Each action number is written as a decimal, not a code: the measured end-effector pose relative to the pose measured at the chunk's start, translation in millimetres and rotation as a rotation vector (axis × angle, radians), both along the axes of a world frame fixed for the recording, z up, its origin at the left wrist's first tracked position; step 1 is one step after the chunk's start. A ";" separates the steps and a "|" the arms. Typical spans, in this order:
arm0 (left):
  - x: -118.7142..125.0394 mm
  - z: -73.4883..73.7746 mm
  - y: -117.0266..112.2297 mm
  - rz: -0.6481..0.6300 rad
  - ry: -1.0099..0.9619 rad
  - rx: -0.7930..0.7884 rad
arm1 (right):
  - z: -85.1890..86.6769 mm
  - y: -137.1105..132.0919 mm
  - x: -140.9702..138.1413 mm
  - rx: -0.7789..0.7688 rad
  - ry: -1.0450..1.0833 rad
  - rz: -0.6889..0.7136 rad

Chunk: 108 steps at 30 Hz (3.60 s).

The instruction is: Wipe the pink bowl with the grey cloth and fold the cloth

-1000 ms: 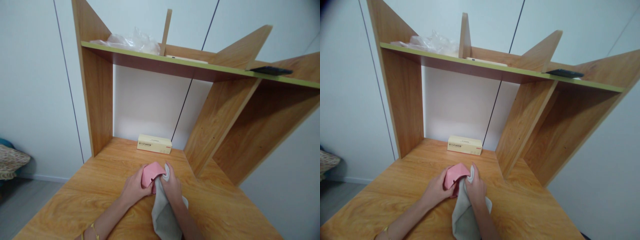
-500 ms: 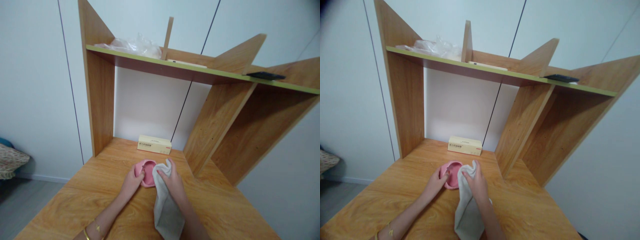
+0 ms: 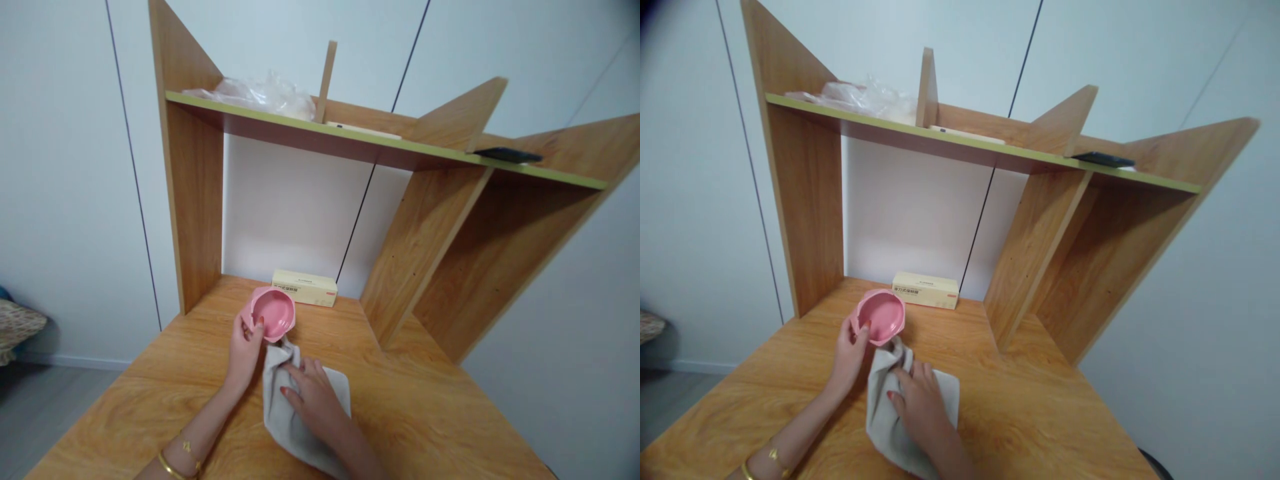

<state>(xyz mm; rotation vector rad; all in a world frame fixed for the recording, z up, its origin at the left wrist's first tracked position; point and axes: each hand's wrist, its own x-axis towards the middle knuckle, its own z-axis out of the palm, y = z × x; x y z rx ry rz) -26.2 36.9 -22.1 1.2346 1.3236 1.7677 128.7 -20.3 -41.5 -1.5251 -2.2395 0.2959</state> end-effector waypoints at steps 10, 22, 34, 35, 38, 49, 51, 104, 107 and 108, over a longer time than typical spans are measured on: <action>8.9 6.7 -11.8 -0.163 0.042 0.052 | 31.5 31.1 -0.2 0.056 0.783 -0.135; 7.6 -7.5 -8.2 -0.355 0.327 0.001 | 31.8 49.4 49.6 -0.269 1.135 -0.457; -30.2 38.2 3.6 -0.173 0.888 -0.189 | 5.8 62.2 121.6 -0.423 0.914 -0.749; -30.3 36.0 4.8 -0.207 0.967 -0.255 | 5.2 63.3 122.4 -0.411 0.895 -0.753; -34.3 27.2 7.0 -0.273 1.069 -0.355 | 8.1 63.6 123.2 -0.330 0.847 -0.766; -82.7 27.3 -27.9 -0.559 1.288 -0.428 | 27.3 -52.2 54.9 -0.084 0.004 0.073; -83.7 25.8 -33.6 -0.613 1.300 -0.442 | 16.7 -62.5 53.1 -0.103 -0.194 0.137; -46.6 33.0 -4.3 -0.185 1.172 -0.158 | 24.9 2.1 106.1 0.109 0.272 -0.344; -46.8 27.6 -12.1 -0.467 1.190 -0.200 | 20.6 4.6 105.9 0.104 0.266 -0.340; -47.2 25.1 -14.6 -0.526 1.193 -0.235 | 20.2 4.3 105.7 0.100 0.277 -0.331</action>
